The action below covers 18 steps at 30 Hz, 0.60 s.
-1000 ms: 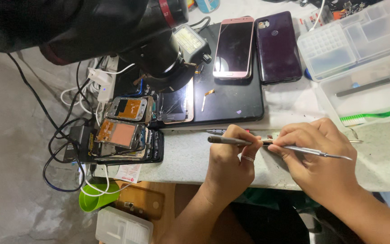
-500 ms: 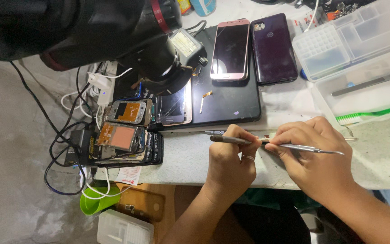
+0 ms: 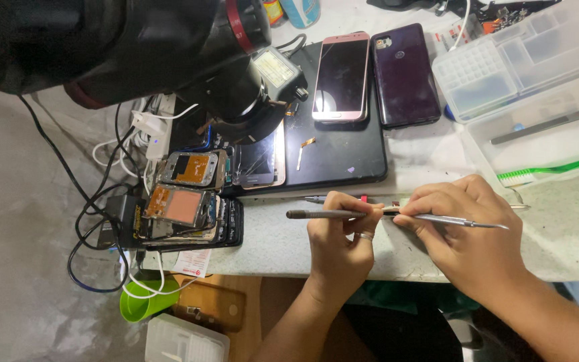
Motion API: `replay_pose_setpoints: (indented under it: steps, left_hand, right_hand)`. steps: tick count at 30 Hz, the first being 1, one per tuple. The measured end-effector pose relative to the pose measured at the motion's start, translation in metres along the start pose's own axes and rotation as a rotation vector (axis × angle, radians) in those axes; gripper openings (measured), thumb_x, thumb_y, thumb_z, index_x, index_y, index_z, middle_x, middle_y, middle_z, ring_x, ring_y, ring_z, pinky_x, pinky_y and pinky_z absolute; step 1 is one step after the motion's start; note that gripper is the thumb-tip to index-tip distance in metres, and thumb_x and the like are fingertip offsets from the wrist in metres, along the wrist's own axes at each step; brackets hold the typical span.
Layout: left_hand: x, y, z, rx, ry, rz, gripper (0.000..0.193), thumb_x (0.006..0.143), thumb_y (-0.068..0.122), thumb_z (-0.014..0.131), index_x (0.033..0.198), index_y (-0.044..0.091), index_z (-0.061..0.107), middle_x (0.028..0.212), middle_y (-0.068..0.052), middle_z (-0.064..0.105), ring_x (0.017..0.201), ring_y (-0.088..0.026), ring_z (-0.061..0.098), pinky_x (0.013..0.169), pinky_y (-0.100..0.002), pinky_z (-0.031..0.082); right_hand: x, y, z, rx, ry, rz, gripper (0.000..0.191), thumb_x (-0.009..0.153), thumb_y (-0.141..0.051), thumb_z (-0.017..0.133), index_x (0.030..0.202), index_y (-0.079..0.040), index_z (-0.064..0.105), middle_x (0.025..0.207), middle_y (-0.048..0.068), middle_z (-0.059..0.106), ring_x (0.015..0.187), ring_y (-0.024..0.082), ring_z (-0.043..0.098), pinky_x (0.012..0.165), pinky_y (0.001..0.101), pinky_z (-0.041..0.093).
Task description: The person uses a screwdriver and tweezers to remove screws and pry open the back cover of a smartphone. They carefully separate the cover from the frame and set it aside, exposing the internal components.
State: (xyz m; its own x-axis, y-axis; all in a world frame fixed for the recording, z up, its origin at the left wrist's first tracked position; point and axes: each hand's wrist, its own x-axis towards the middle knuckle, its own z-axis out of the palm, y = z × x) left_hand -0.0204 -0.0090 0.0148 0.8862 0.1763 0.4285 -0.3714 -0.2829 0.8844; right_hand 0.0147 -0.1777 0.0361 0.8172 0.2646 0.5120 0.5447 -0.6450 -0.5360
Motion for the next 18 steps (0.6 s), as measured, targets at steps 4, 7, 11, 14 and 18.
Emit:
replay_pose_setpoints:
  steps: [4,7,11,14,18]
  left_hand:
    - [-0.002,-0.001,0.004,0.017,0.019,-0.025,0.015,0.093,-0.007,0.072,0.097,-0.002,0.059,0.090,-0.010,0.067,0.084,-0.016,0.075,0.067,-0.024,0.064]
    - [0.000,-0.003,0.002,0.000,0.010,-0.045,0.015,0.095,-0.005,0.073,0.097,-0.001,0.059,0.090,-0.009,0.067,0.083,-0.015,0.074,0.066,-0.023,0.064]
    - [-0.004,-0.005,-0.002,-0.130,-0.016,-0.096,0.013,0.096,-0.006,0.069,0.101,-0.001,0.058,0.096,-0.010,0.067,0.092,-0.016,0.073,0.073,-0.022,0.060]
    - [-0.008,-0.008,-0.002,-0.211,-0.026,-0.117,0.013,0.098,-0.008,0.066,0.102,0.000,0.056,0.098,-0.010,0.067,0.102,-0.018,0.075,0.081,-0.023,0.060]
    - [-0.008,-0.011,-0.003,-0.161,-0.035,-0.048,0.014,0.100,-0.010,0.066,0.100,0.000,0.056,0.095,-0.009,0.063,0.101,-0.020,0.076,0.077,-0.022,0.058]
  right_hand:
    - [0.003,0.001,-0.007,0.050,-0.028,-0.002,0.013,0.077,-0.022,0.083,0.087,-0.018,0.076,0.093,-0.007,0.076,0.080,0.018,0.062,0.066,0.0301,0.050]
    - [0.006,0.002,-0.011,0.122,-0.042,0.005,0.014,0.076,-0.018,0.084,0.089,-0.018,0.077,0.092,-0.006,0.076,0.080,0.017,0.063,0.066,0.0292,0.051]
    - [0.004,-0.001,-0.012,0.173,-0.012,-0.024,0.015,0.074,-0.013,0.084,0.088,-0.015,0.077,0.091,-0.003,0.076,0.084,0.016,0.066,0.070,0.0295,0.053]
    - [0.000,0.000,-0.013,0.310,-0.004,-0.011,0.016,0.078,-0.009,0.082,0.092,-0.012,0.076,0.092,-0.002,0.076,0.086,0.014,0.068,0.074,0.0286,0.054]
    - [-0.001,0.003,-0.013,0.428,-0.039,0.028,0.017,0.079,-0.007,0.082,0.095,-0.011,0.077,0.091,0.000,0.078,0.086,0.014,0.069,0.075,0.0266,0.056]
